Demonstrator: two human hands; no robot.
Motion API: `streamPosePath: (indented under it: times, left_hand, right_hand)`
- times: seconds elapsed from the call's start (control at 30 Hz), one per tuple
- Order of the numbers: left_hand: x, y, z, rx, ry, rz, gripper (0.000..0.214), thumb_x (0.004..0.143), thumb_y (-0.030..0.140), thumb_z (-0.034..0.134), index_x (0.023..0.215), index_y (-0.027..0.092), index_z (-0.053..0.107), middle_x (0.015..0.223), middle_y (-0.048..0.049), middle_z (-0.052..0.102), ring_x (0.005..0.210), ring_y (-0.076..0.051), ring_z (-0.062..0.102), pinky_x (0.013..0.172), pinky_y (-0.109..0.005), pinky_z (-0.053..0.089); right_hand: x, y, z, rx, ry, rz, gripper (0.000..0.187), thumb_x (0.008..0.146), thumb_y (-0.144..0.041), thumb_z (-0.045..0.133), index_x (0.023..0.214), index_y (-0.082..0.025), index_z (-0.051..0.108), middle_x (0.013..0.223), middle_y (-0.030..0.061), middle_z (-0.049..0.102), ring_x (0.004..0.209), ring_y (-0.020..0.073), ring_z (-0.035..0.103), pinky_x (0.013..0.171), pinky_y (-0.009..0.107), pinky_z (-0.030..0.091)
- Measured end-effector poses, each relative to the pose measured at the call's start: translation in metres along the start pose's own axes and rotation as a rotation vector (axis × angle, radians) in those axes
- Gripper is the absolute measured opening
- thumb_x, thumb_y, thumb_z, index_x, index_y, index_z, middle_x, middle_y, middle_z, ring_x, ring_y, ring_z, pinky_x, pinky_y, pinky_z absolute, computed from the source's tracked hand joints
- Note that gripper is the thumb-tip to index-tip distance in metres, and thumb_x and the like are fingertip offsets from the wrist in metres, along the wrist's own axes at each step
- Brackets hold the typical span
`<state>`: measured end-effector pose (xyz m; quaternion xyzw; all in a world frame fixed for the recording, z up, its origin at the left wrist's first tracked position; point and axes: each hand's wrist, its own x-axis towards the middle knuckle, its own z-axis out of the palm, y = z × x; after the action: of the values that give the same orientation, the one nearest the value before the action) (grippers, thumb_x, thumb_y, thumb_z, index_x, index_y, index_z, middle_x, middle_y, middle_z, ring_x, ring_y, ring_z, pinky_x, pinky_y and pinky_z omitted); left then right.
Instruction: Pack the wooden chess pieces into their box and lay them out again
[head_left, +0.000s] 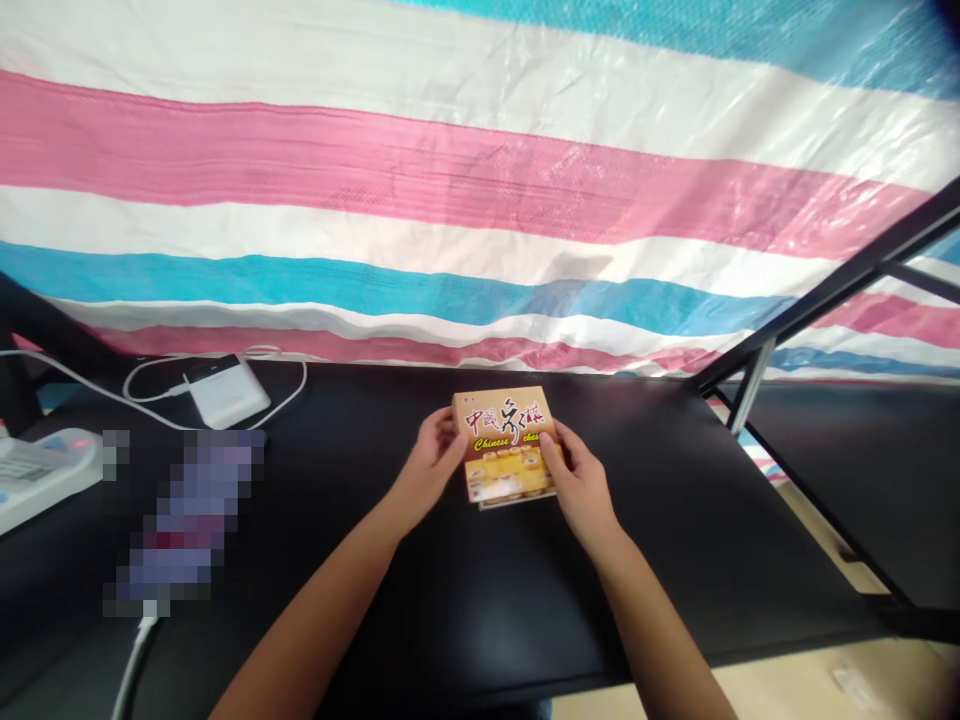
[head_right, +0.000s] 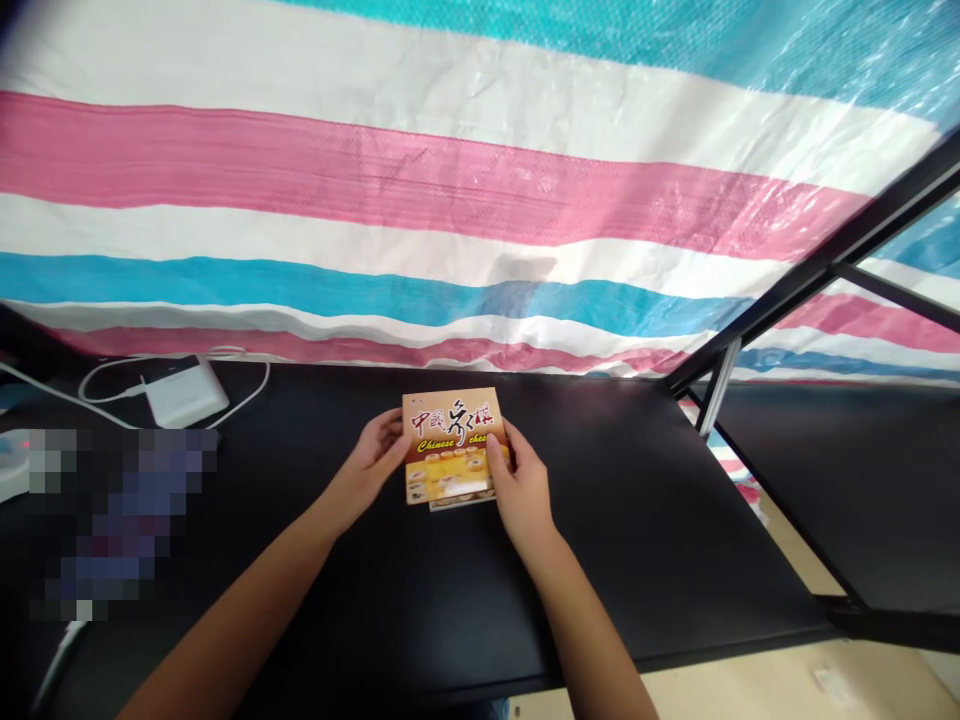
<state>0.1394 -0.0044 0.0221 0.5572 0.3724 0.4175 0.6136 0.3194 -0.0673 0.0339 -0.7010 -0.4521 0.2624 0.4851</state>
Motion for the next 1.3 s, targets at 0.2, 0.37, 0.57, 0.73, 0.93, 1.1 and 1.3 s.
streamPosePath:
  times: [0.2,0.37,0.57,0.73,0.93,1.1,1.3]
  left_hand:
    - [0.004,-0.027,0.011,0.656,-0.029,0.132,0.051,0.081,0.03,0.048,0.127,0.013,0.032,0.11,-0.0135,0.041,0.106,-0.028,0.042,0.094,-0.05,0.034]
    - [0.002,-0.031,0.008,0.803,-0.063,0.171,0.057,0.083,0.035,0.045,0.132,0.014,0.026,0.112,-0.0139,0.038,0.11,-0.03,0.04,0.096,-0.052,0.031]
    - [0.002,-0.028,0.007,0.753,-0.18,0.252,0.052,0.088,0.03,0.038,0.136,0.019,0.023,0.131,-0.0134,0.028,0.125,-0.027,0.028,0.105,-0.046,0.025]
    - [-0.004,-0.022,0.01,0.771,-0.148,0.271,0.054,0.087,0.028,0.04,0.136,0.019,0.02,0.133,-0.0136,0.023,0.125,-0.027,0.028,0.106,-0.046,0.025]
    - [-0.01,-0.012,0.019,0.815,-0.164,0.369,0.049,0.084,0.025,0.045,0.131,0.019,0.031,0.124,-0.0143,0.035,0.12,-0.03,0.03,0.102,-0.049,0.029]
    - [-0.016,0.0,0.024,0.849,-0.17,0.428,0.049,0.085,0.021,0.043,0.131,0.016,0.029,0.128,-0.0148,0.033,0.124,-0.029,0.025,0.104,-0.048,0.028]
    - [-0.021,-0.008,0.026,0.917,-0.211,0.418,0.046,0.084,0.018,0.041,0.129,0.013,0.032,0.129,-0.016,0.033,0.125,-0.03,0.025,0.103,-0.05,0.03]
  right_hand:
    - [0.008,0.017,-0.002,-0.526,0.122,-0.111,0.045,0.084,-0.043,0.035,0.11,-0.015,0.059,0.085,0.0101,0.06,0.075,0.0201,0.054,0.069,0.034,0.044]
    - [0.01,0.032,0.003,-0.736,0.186,-0.226,0.042,0.084,-0.041,0.036,0.097,-0.014,0.066,0.092,0.0136,0.061,0.084,0.0246,0.048,0.073,0.039,0.039]
    - [0.01,0.041,0.005,-0.677,0.18,-0.247,0.043,0.086,-0.04,0.035,0.103,-0.012,0.063,0.101,0.0138,0.061,0.094,0.0268,0.046,0.079,0.042,0.037]
    - [0.008,0.037,0.004,-0.593,0.151,-0.206,0.043,0.086,-0.043,0.034,0.101,-0.013,0.062,0.09,0.0127,0.058,0.083,0.0238,0.048,0.076,0.04,0.04]
    - [0.007,0.03,0.005,-0.456,0.107,-0.163,0.043,0.086,-0.044,0.035,0.1,-0.013,0.061,0.088,0.0111,0.056,0.075,0.0188,0.054,0.071,0.034,0.045]
    - [0.003,0.021,0.001,-0.471,0.131,-0.168,0.044,0.087,-0.043,0.033,0.102,-0.012,0.061,0.086,0.0104,0.056,0.074,0.0185,0.054,0.07,0.032,0.044]
    - [-0.003,0.029,0.001,-0.581,0.098,-0.125,0.046,0.087,-0.044,0.031,0.098,-0.012,0.063,0.083,0.0108,0.056,0.076,0.0203,0.052,0.07,0.033,0.042]
